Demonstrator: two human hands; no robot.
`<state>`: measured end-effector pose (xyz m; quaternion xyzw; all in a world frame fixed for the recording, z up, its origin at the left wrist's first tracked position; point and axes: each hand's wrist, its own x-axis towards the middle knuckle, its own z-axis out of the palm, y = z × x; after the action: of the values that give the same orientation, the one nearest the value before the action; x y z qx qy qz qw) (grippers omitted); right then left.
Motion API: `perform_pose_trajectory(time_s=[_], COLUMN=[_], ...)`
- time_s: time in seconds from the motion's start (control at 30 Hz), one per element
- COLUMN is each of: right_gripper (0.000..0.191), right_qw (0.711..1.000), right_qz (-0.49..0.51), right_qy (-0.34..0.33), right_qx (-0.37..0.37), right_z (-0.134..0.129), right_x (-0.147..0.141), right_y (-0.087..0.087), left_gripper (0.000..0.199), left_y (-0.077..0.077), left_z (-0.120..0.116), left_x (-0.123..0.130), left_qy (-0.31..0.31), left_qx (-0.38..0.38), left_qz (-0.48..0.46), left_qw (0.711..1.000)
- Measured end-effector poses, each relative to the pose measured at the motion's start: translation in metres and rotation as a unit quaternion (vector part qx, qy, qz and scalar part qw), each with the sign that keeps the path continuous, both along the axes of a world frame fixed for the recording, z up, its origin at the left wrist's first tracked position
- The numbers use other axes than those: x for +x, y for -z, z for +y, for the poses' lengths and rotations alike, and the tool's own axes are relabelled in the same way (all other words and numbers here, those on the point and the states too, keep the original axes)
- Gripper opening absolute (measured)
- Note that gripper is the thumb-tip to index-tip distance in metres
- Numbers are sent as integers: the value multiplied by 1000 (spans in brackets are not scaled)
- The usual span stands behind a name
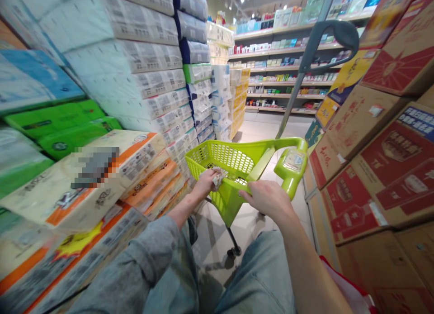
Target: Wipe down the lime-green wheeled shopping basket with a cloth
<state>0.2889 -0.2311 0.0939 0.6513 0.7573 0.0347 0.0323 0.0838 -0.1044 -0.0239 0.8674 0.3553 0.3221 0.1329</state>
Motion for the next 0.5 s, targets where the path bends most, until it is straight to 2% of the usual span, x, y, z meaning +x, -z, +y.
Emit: perform_pose_trajectory(time_s=[0.2,0.3,0.4,0.5], right_gripper=[51,50,51,51], right_qw=[1000,999,999,999], right_qz=[-15,-24,-26,-31], right_qy=[-16,-24,-24,-24], right_qx=[0,5,6,13], right_z=[-12,-19,-22,-21], right_x=[-1,-1,-1,3], right_y=[1,2,2,3], left_gripper=[27,28,27,28], left_y=[4,5,8,12], left_z=[2,2,6,13], left_x=[3,2,1,-1], left_qy=[82,95,106,94], left_qx=[107,118,98,90], left_qz=[120,115,78,60], left_qw=[984,982,986,990])
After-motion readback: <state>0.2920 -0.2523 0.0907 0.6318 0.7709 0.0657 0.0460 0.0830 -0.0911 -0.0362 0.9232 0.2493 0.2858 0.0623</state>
